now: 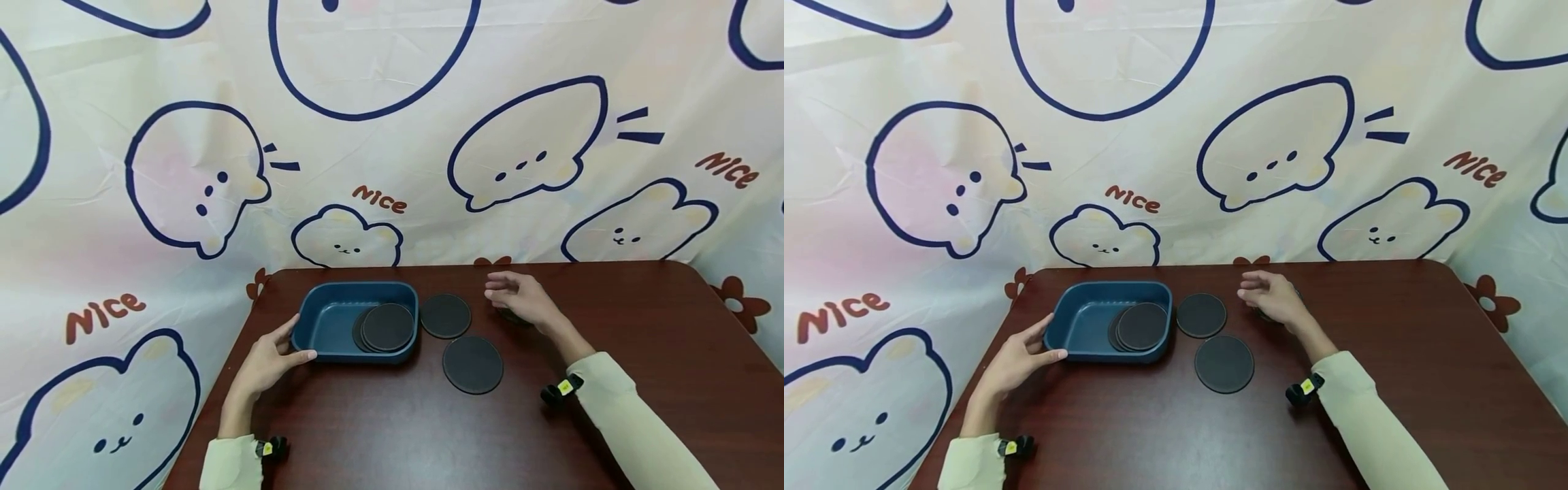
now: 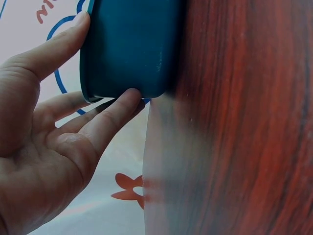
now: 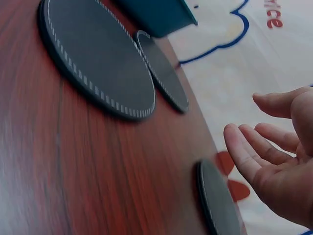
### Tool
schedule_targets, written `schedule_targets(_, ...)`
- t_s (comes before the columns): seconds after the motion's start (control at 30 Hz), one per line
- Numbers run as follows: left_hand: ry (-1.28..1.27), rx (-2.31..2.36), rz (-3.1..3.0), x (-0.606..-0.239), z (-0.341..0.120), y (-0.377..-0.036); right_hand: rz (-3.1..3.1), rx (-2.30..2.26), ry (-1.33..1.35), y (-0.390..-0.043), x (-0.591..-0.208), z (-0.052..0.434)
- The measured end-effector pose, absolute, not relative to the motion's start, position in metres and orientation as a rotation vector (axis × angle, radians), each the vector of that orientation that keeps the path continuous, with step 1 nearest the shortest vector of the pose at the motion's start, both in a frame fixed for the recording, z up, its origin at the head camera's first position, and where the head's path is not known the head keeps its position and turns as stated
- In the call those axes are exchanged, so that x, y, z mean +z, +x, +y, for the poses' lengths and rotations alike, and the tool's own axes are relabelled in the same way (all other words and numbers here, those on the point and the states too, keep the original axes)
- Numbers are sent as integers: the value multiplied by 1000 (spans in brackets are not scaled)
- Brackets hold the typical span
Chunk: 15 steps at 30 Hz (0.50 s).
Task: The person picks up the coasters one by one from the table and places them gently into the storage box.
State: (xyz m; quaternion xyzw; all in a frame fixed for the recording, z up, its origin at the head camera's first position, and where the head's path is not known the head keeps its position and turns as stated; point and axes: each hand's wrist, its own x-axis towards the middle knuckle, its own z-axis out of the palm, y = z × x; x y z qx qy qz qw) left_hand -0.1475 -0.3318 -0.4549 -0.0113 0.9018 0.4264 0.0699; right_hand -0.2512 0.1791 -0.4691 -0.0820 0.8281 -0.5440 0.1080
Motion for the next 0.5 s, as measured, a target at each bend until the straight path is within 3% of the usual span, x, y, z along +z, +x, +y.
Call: schedule_targets(0.5,-43,1294,2713,-456,-333,-148,2679,-1302,-246,-257,-477,228)
